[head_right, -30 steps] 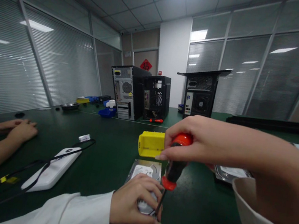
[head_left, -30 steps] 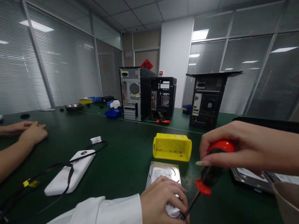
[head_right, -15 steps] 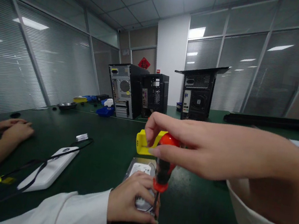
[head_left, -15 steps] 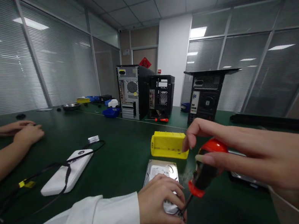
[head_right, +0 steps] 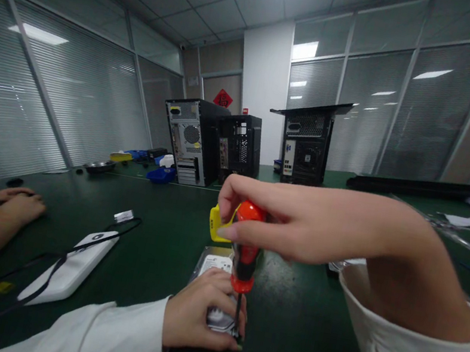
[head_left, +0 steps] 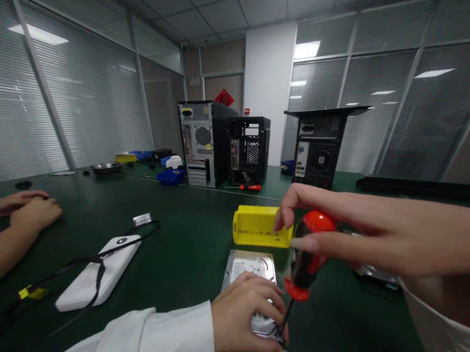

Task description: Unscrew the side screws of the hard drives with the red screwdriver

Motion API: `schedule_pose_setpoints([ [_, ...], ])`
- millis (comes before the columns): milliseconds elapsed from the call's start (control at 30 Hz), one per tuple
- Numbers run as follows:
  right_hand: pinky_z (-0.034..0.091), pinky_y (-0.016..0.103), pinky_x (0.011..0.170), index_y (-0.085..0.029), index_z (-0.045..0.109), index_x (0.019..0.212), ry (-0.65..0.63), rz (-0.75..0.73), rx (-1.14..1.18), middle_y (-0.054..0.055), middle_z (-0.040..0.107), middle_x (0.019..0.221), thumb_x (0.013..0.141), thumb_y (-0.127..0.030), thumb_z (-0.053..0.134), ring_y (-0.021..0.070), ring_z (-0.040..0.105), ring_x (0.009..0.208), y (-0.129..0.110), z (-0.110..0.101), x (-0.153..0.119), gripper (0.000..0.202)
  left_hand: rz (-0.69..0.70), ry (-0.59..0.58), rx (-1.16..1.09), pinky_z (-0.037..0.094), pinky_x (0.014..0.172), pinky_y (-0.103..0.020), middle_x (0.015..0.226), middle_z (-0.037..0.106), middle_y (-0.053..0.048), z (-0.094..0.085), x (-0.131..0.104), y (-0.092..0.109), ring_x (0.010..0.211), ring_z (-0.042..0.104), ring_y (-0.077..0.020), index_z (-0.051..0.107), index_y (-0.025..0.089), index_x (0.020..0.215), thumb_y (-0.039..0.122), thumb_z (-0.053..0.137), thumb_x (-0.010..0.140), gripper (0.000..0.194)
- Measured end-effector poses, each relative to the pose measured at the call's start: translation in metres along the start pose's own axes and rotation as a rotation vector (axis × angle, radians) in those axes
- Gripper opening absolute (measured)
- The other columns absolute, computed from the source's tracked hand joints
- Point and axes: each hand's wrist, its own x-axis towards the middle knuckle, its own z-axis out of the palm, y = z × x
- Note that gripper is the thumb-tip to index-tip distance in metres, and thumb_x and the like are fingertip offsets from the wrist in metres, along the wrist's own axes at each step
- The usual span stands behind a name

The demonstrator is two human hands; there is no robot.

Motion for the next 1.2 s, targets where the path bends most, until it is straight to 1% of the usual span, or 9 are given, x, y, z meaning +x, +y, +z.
schedule_pose_setpoints([
  [100,0.045,0.02,0.062,-0.02,0.053,0.112,-0.057,-0.041,0.014,0.002,0.06,0.091,0.089,-0.038,0.047,0.0117,0.058,0.074,0.001,-0.003,-0.004,0.03,0.007,0.002,-0.002,0.03,0.086,-0.027,0.09,0.069,0.005,0.0,0.0,-0.001,0.099,0.059,-0.0154,0.071,0.022,0.075,0.032,0.078,0.064,0.016],
  [233,0.046,0.02,0.068,-0.018,0.059,0.1,-0.097,-0.14,0.038,0.001,0.062,0.092,0.088,-0.039,0.049,0.0122,0.059,0.082,0.004,-0.004,0.004,0.026,0.014,0.001,0.011,0.03,0.085,-0.027,0.09,0.069,0.005,0.001,0.0,-0.001,0.097,0.06,-0.015,0.071,0.022,0.076,0.034,0.077,0.065,0.017],
  [400,0.044,0.017,0.062,-0.018,0.063,0.091,-0.026,-0.173,0.009,-0.001,0.064,0.083,0.086,-0.036,0.053,0.0094,0.059,0.073,0.006,-0.001,0.018,0.021,0.011,0.003,0.013,0.03,0.087,-0.028,0.092,0.068,0.004,0.001,0.0,-0.002,0.1,0.059,-0.0155,0.071,0.023,0.078,0.036,0.077,0.065,0.019],
  [467,0.043,0.018,0.059,-0.018,0.064,0.088,0.025,-0.142,-0.047,-0.001,0.064,0.08,0.085,-0.038,0.053,0.0091,0.059,0.069,0.007,0.0,0.02,0.023,0.014,0.002,0.013,0.03,0.089,-0.027,0.092,0.068,0.005,0.001,-0.001,-0.003,0.102,0.059,-0.0153,0.071,0.024,0.079,0.036,0.077,0.065,0.019],
  [600,0.04,0.02,0.053,-0.017,0.065,0.082,0.095,0.02,-0.13,0.001,0.063,0.074,0.084,-0.046,0.05,0.0108,0.058,0.061,0.009,0.001,0.02,0.032,0.024,0.0,0.016,0.03,0.093,-0.026,0.092,0.068,0.005,0.002,-0.001,-0.004,0.104,0.057,-0.0149,0.071,0.024,0.079,0.036,0.077,0.066,0.019],
  [800,0.041,0.023,0.057,-0.019,0.059,0.099,0.14,0.156,-0.064,0.004,0.062,0.086,0.087,-0.049,0.041,0.0148,0.058,0.07,0.007,0.002,0.011,0.037,0.017,-0.023,0.026,0.031,0.096,-0.026,0.092,0.069,0.005,0.001,0.0,-0.004,0.106,0.056,-0.0153,0.071,0.024,0.08,0.037,0.075,0.068,0.019],
  [933,0.044,0.024,0.074,-0.02,0.054,0.108,0.019,0.045,0.067,0.004,0.061,0.103,0.092,-0.044,0.034,0.016,0.058,0.089,0.006,-0.001,0.006,0.034,0.001,-0.024,0.031,0.032,0.093,-0.027,0.092,0.068,0.005,0.0,-0.001,-0.004,0.105,0.057,-0.0152,0.071,0.024,0.08,0.037,0.076,0.067,0.019],
  [1000,0.043,0.024,0.077,-0.021,0.053,0.109,-0.006,0.006,0.074,0.003,0.06,0.104,0.092,-0.042,0.036,0.0156,0.057,0.092,0.006,-0.002,0.006,0.032,0.003,-0.018,0.029,0.032,0.092,-0.026,0.092,0.068,0.004,0.0,-0.001,-0.004,0.104,0.058,-0.0149,0.071,0.024,0.08,0.037,0.076,0.066,0.019],
  [1200,0.039,0.02,0.056,-0.016,0.057,0.087,0.09,-0.039,-0.054,0.002,0.059,0.079,0.089,-0.047,0.041,0.0114,0.055,0.067,0.006,0.002,0.019,0.035,0.019,-0.009,0.024,0.032,0.095,-0.026,0.091,0.068,0.003,0.002,0.001,-0.003,0.103,0.058,-0.0148,0.071,0.022,0.079,0.036,0.077,0.066,0.02],
])
